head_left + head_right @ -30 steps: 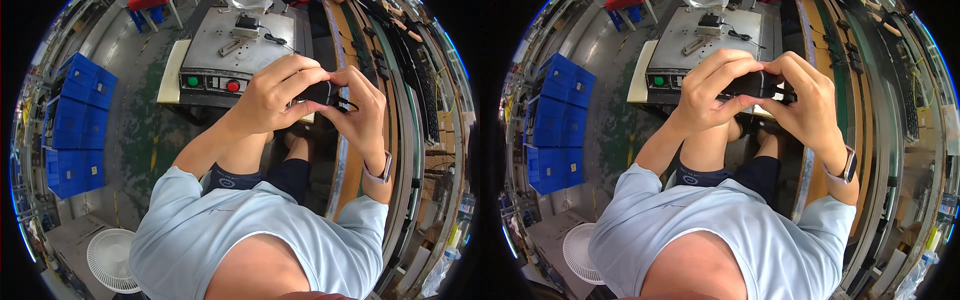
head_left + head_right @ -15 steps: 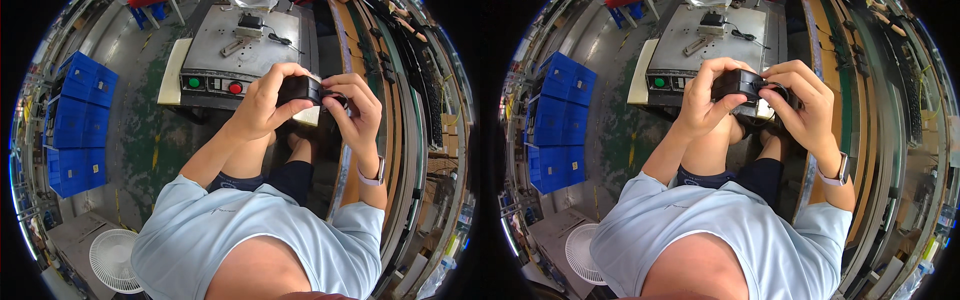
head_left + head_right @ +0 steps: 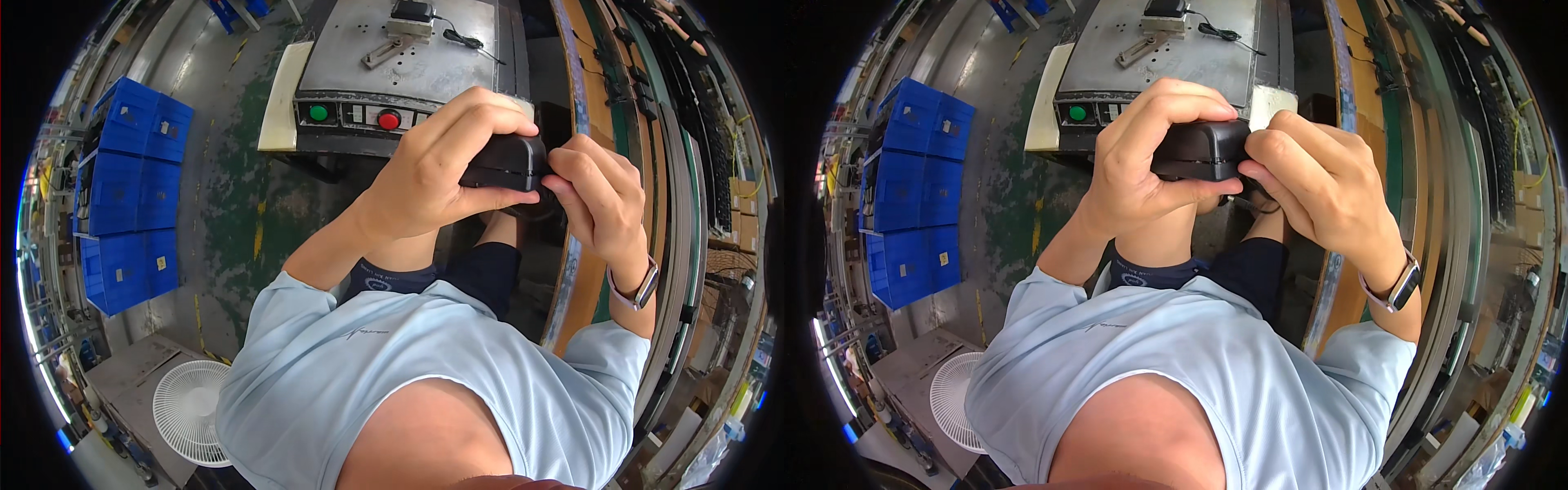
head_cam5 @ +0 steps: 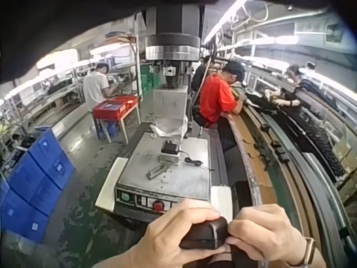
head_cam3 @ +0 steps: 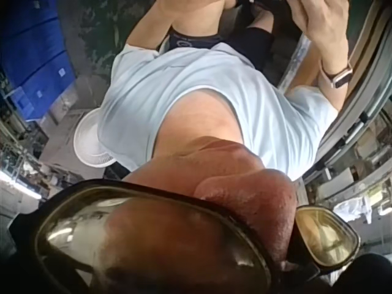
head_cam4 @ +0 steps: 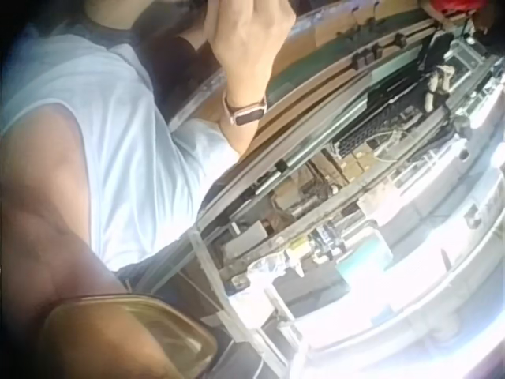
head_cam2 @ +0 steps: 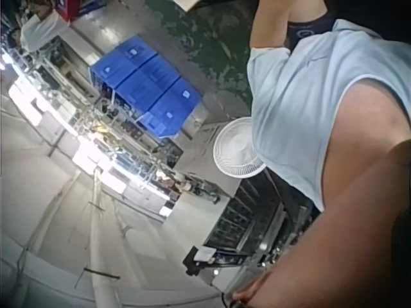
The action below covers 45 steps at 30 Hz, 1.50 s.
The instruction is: Assembling and testing electronic components using a press machine on an assembly line.
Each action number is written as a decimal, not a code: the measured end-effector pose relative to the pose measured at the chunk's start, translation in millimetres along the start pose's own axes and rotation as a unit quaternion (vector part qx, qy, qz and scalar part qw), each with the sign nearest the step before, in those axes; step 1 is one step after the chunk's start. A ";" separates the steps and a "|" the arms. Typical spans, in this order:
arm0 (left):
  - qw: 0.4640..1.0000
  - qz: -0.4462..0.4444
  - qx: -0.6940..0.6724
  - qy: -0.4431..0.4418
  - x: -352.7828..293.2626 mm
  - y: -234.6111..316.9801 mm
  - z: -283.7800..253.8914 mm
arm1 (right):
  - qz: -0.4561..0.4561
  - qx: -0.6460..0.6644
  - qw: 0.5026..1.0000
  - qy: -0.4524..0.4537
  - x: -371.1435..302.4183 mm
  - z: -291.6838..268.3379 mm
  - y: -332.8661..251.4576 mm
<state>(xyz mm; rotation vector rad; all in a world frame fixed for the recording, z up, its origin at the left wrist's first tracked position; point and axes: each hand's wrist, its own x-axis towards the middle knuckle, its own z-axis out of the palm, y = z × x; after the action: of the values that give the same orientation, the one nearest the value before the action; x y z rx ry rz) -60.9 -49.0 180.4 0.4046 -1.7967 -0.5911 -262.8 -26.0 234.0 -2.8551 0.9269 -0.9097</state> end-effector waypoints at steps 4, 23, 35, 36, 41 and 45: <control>1.000 0.009 0.013 0.007 0.0 10.6 -1.3 | 0.022 0.009 1.000 0.017 -1.7 -3.4 -15.1; 0.992 0.120 0.045 -0.011 -2.0 20.5 -13.1 | 0.092 0.117 0.989 -0.012 -2.5 -15.4 -43.1; 0.998 0.052 0.017 -0.008 3.2 37.1 -9.5 | -0.067 0.030 0.997 0.034 -3.9 -13.0 -25.2; 0.999 0.047 0.010 0.002 1.6 37.7 -7.2 | -0.047 0.041 0.998 0.025 -4.1 -15.0 -29.2; 0.999 0.038 0.012 0.001 -1.0 42.5 -9.1 | 0.023 0.092 0.995 0.004 -6.9 -18.6 -41.8; 0.999 0.037 0.028 -0.021 -1.3 45.5 -13.3 | 0.063 0.133 0.989 -0.001 -8.5 -18.9 -48.6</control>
<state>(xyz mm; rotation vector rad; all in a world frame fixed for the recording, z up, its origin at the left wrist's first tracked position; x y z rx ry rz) -46.8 -13.7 208.8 0.3645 -1.8624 -0.5027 -252.3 21.9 253.8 -2.5436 0.8967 -0.9381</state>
